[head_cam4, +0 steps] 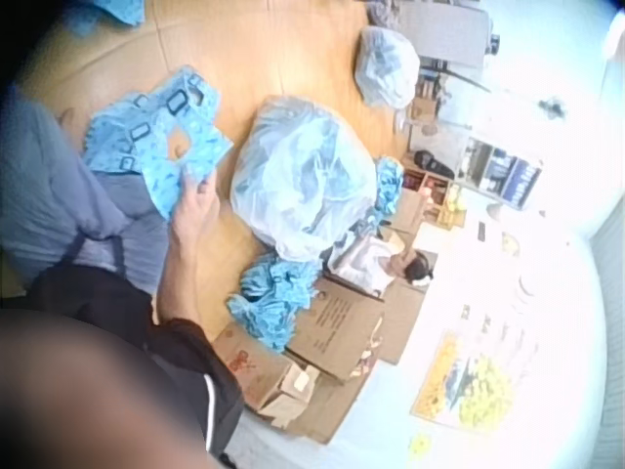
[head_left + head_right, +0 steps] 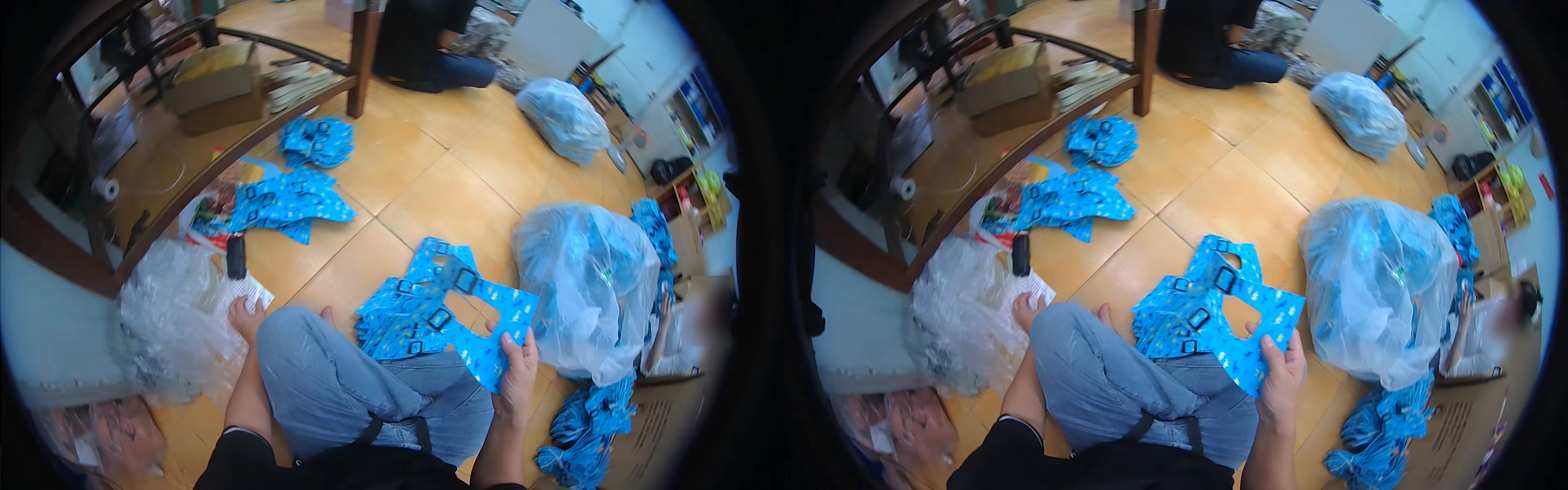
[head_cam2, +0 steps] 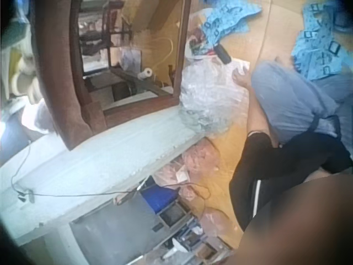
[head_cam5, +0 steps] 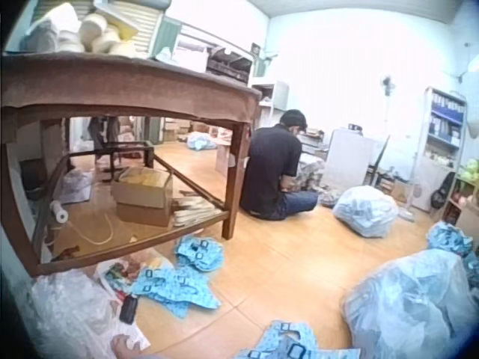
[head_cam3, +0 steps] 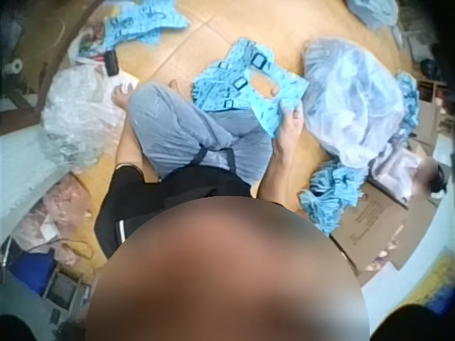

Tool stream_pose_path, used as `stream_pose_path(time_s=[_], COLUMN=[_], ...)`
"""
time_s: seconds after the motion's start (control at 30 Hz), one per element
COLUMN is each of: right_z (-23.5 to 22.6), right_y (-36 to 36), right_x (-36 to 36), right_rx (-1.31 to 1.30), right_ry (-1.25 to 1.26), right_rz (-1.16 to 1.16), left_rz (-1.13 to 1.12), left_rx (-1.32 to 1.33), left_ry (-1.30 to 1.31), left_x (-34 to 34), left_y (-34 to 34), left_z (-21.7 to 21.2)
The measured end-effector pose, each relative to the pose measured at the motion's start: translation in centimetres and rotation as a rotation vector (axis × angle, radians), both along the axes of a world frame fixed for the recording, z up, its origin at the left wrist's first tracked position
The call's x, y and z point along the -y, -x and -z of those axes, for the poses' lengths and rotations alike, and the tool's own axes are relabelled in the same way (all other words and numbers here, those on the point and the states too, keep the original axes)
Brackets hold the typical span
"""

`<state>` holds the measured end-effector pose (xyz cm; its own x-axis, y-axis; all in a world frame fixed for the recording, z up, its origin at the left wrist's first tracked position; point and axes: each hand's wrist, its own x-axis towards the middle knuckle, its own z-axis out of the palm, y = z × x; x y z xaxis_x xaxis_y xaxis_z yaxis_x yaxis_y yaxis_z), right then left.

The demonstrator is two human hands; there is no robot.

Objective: The person sits on the floor and folds blue patterned fabric items, then ties them into bundles using white string. They repeatedly pick up, fold, and stack the items, occasionally placing bundles aside.

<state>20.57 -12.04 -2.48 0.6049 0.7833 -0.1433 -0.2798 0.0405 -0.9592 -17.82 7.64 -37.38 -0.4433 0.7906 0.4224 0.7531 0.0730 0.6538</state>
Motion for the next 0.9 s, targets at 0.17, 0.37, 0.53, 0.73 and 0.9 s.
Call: stream_pose_path(time_s=[0.17, 0.37, 0.53, 0.73, 0.9], right_z=[-0.2, 0.0, 0.0, 0.2, 0.4], right_y=[-0.5, -1.3, -1.7, -2.3, -2.3], right_x=[0.1, 0.8, 1.4, 1.6, 2.0], right_rx=[-0.050, -0.103, -0.104, -0.069, -0.140], right_ry=[-0.008, -0.011, -0.014, -0.043, -0.152], right_rz=[-0.018, 0.017, 0.023, 0.076, 0.109], left_rz=[0.072, 0.066, 0.233, 0.443, 0.321], left_rx=[-0.171, -0.275, -0.199, -0.128, 0.040], left_ry=[0.008, -0.013, 0.125, 0.400, 0.480], left_x=[0.8, 0.0, 1.2, 2.4, 0.2], left_y=[0.0, 1.1, -1.3, -3.0, 1.3], left_z=[0.0, 0.1, 0.3, 0.8, -0.1])
